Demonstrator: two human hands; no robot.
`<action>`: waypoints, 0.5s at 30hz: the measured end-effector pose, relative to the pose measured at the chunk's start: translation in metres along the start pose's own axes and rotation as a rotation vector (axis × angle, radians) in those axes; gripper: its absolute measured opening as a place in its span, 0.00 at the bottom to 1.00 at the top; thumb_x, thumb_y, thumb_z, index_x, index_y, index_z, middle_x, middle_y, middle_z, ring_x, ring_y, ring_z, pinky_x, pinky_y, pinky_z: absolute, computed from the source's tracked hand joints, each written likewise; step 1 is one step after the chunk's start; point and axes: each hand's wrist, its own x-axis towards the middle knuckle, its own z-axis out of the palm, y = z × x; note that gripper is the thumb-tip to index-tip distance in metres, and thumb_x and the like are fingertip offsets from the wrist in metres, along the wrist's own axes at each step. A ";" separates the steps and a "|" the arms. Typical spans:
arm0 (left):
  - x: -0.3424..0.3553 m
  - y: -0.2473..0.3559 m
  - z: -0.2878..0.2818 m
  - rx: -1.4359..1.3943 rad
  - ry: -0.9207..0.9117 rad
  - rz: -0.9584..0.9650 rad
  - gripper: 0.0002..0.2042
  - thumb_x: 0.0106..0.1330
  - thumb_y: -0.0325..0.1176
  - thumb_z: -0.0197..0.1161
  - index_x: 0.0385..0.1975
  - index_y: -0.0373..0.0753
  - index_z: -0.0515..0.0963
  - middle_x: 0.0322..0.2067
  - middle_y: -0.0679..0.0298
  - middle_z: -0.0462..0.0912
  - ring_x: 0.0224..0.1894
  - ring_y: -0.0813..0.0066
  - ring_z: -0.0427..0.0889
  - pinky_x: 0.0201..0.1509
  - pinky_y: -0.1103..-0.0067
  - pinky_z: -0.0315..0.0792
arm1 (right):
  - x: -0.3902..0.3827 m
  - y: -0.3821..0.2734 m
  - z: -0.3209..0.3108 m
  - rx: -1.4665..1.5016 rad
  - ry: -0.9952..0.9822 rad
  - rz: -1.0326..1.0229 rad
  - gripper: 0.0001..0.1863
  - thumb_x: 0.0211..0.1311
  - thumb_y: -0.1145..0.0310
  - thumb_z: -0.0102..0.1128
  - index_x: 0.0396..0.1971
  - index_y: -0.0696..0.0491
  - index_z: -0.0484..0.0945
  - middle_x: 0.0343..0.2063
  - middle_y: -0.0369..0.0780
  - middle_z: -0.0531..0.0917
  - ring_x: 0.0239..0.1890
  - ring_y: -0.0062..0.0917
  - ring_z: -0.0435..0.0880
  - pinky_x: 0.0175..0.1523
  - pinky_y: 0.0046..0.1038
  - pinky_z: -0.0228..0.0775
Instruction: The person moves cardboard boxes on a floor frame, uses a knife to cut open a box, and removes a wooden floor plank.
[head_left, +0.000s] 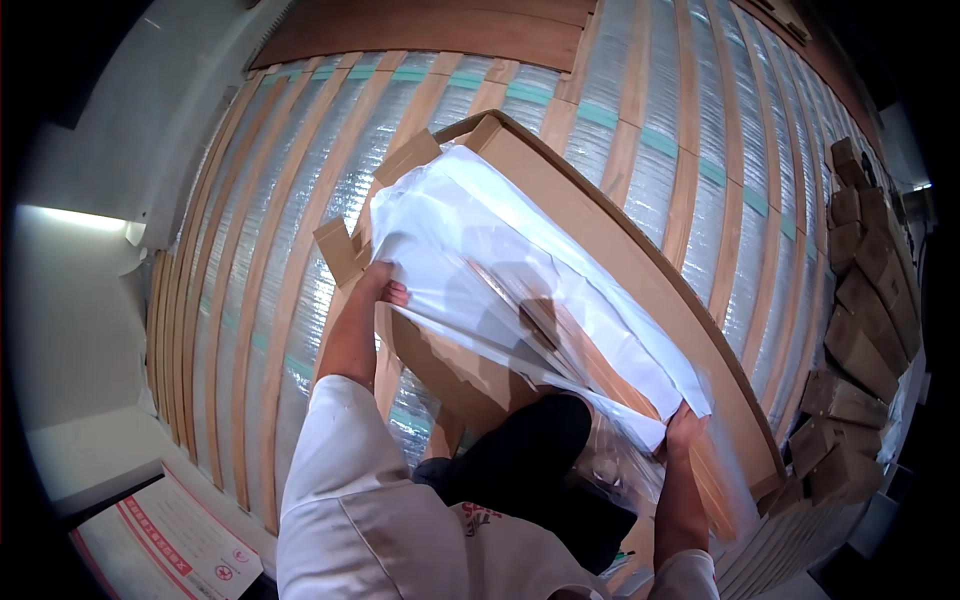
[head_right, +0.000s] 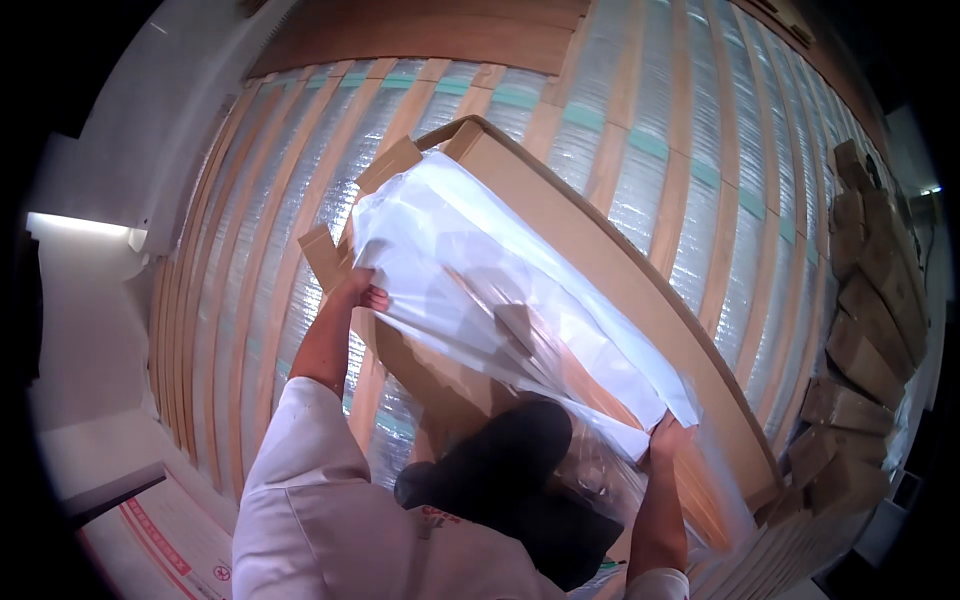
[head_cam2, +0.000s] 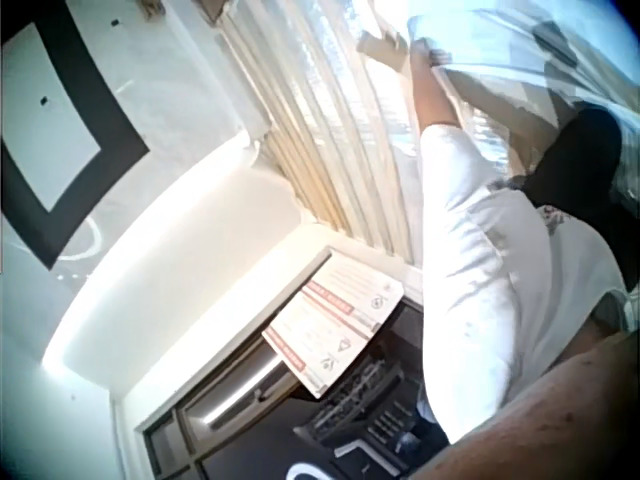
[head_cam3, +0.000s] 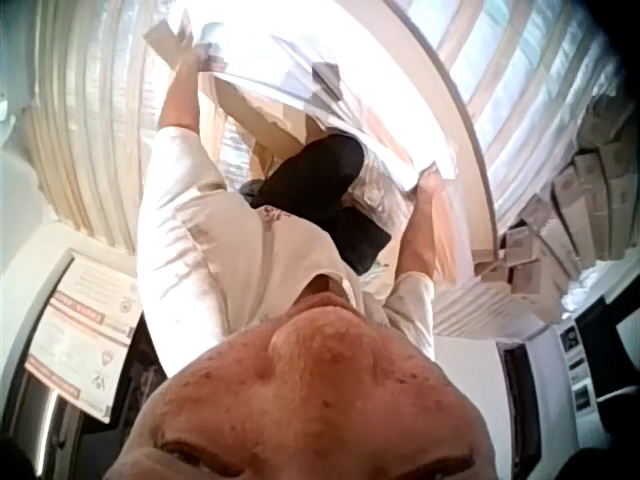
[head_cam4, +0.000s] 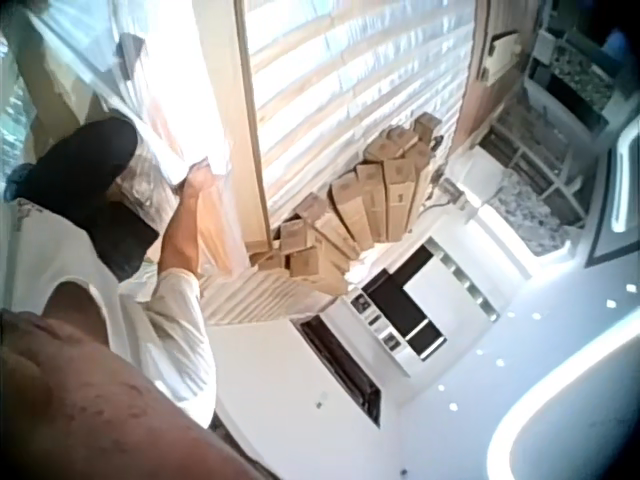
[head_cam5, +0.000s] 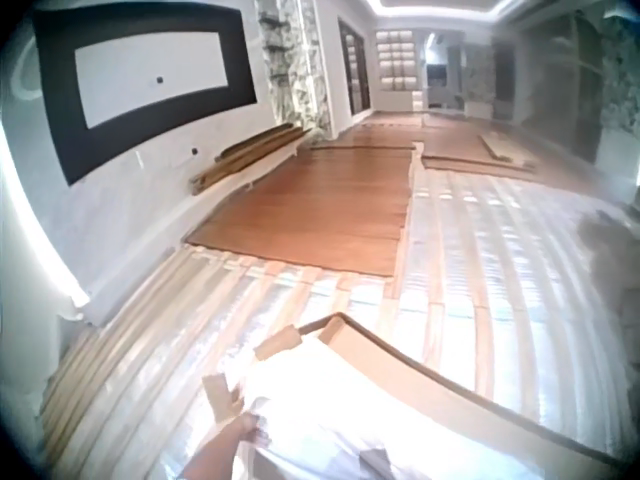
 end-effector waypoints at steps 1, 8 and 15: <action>0.001 0.001 -0.010 -0.306 0.005 -0.055 0.27 0.72 0.52 0.42 0.59 0.36 0.69 0.42 0.49 0.83 0.42 0.50 0.85 0.39 0.58 0.83 | 0.000 0.000 0.001 0.032 -0.003 0.044 0.20 0.71 0.59 0.46 0.48 0.60 0.78 0.46 0.55 0.80 0.51 0.53 0.75 0.55 0.49 0.64; 0.016 0.058 -0.037 -1.107 -0.303 0.693 0.32 0.74 0.58 0.31 0.66 0.39 0.60 0.60 0.53 0.72 0.61 0.52 0.72 0.62 0.58 0.73 | 0.002 0.015 0.009 0.195 -0.140 -0.010 0.19 0.69 0.62 0.49 0.47 0.62 0.77 0.48 0.53 0.80 0.53 0.50 0.76 0.60 0.42 0.64; -0.017 -0.009 -0.069 -1.162 -0.411 0.581 0.20 0.74 0.45 0.49 0.58 0.39 0.71 0.53 0.57 0.76 0.56 0.61 0.75 0.58 0.66 0.75 | 0.009 -0.065 -0.067 1.217 0.239 0.528 0.28 0.74 0.56 0.45 0.68 0.55 0.61 0.55 0.45 0.76 0.62 0.31 0.69 0.70 0.35 0.53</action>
